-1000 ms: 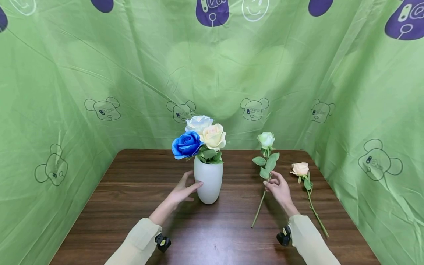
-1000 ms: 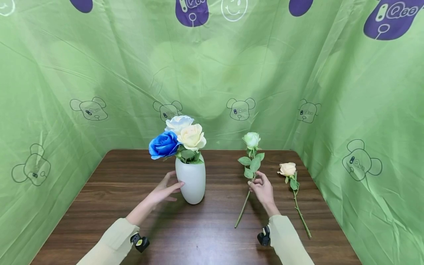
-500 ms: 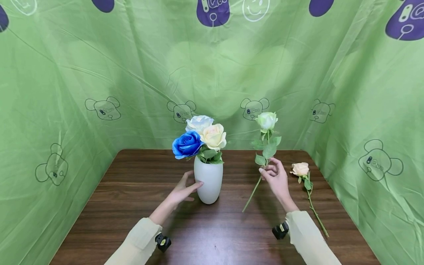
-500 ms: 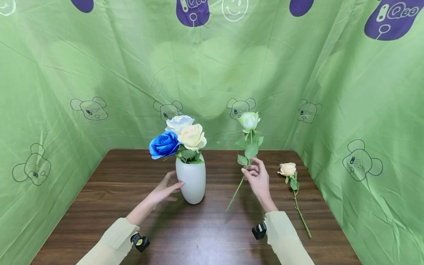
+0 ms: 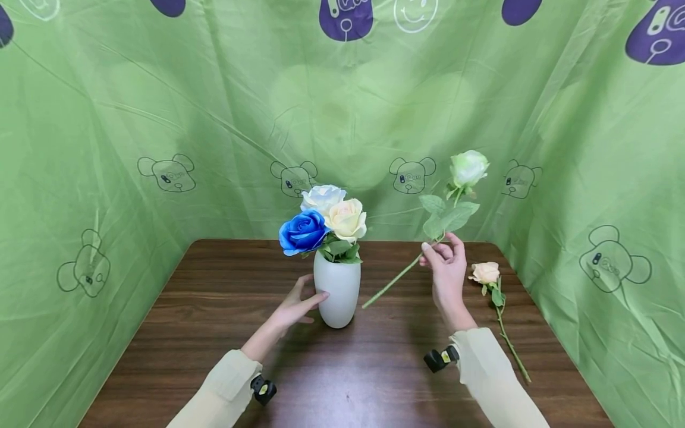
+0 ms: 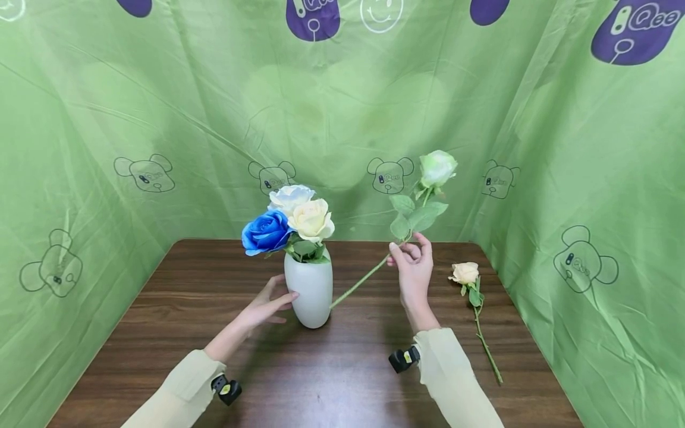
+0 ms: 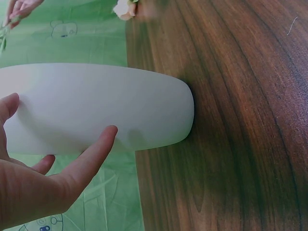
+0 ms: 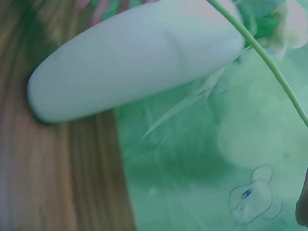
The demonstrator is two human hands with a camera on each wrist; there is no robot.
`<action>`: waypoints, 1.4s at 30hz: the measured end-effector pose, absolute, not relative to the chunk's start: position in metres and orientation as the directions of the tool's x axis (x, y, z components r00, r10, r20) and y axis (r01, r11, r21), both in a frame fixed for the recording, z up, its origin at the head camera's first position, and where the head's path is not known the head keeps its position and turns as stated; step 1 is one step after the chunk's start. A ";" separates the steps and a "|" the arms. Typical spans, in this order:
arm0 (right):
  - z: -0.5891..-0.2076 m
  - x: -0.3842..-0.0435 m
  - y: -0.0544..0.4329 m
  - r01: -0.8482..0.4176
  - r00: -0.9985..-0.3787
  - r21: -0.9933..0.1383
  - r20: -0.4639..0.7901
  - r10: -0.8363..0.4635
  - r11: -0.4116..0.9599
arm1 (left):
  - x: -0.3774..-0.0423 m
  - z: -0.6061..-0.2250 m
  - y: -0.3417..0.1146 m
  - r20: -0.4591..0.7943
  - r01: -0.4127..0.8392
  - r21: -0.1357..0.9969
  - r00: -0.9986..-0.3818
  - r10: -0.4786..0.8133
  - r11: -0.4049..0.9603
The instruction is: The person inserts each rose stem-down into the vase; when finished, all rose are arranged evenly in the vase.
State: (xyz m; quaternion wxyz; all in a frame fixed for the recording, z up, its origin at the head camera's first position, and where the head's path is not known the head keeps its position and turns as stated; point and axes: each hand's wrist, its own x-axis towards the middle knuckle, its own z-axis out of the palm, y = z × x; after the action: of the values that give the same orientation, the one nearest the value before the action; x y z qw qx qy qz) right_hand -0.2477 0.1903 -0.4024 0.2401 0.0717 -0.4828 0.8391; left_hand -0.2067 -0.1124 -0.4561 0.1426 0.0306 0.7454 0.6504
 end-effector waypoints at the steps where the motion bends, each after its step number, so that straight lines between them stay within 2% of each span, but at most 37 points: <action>1: -0.389 -0.241 0.184 -0.477 -0.871 -0.763 0.343 0.353 -0.436 | -0.204 -0.450 -0.111 -0.195 -0.166 0.975 -0.957 0.216 0.145; 6: -0.357 -0.241 0.171 -0.517 -0.838 -0.707 0.300 0.457 -0.483 | -0.200 -0.438 -0.110 -0.216 -0.192 0.973 -0.950 0.224 0.125; 14: -0.331 -0.250 0.154 -0.631 -0.754 -0.651 0.385 0.533 -0.422 | -0.205 -0.451 -0.110 -0.217 -0.190 0.972 -0.954 0.209 0.141; 22: -0.328 -0.247 0.132 -0.686 -0.723 -0.656 0.568 0.394 -0.314 | -0.205 -0.451 -0.111 -0.214 -0.186 0.972 -0.954 0.209 0.143; 25: -0.327 -0.246 0.124 -0.729 -0.683 -0.632 0.648 0.337 -0.264 | -0.205 -0.451 -0.111 -0.215 -0.188 0.972 -0.954 0.209 0.143; 33: -0.320 -0.247 0.116 -0.857 -0.499 -0.515 0.839 0.218 0.019 | -0.203 -0.446 -0.111 -0.206 -0.180 0.975 -0.952 0.228 0.126; 42: -0.316 -0.247 0.111 -0.886 -0.429 -0.442 0.896 0.116 0.137 | -0.203 -0.445 -0.111 -0.202 -0.177 0.976 -0.952 0.229 0.123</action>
State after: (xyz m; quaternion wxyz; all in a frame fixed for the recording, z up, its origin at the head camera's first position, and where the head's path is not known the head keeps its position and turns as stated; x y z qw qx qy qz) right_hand -0.2472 0.1114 -0.3158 0.4338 0.3122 -0.6167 0.5779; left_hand -0.2032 -0.1111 -0.4449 0.1536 0.0176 0.7336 0.6618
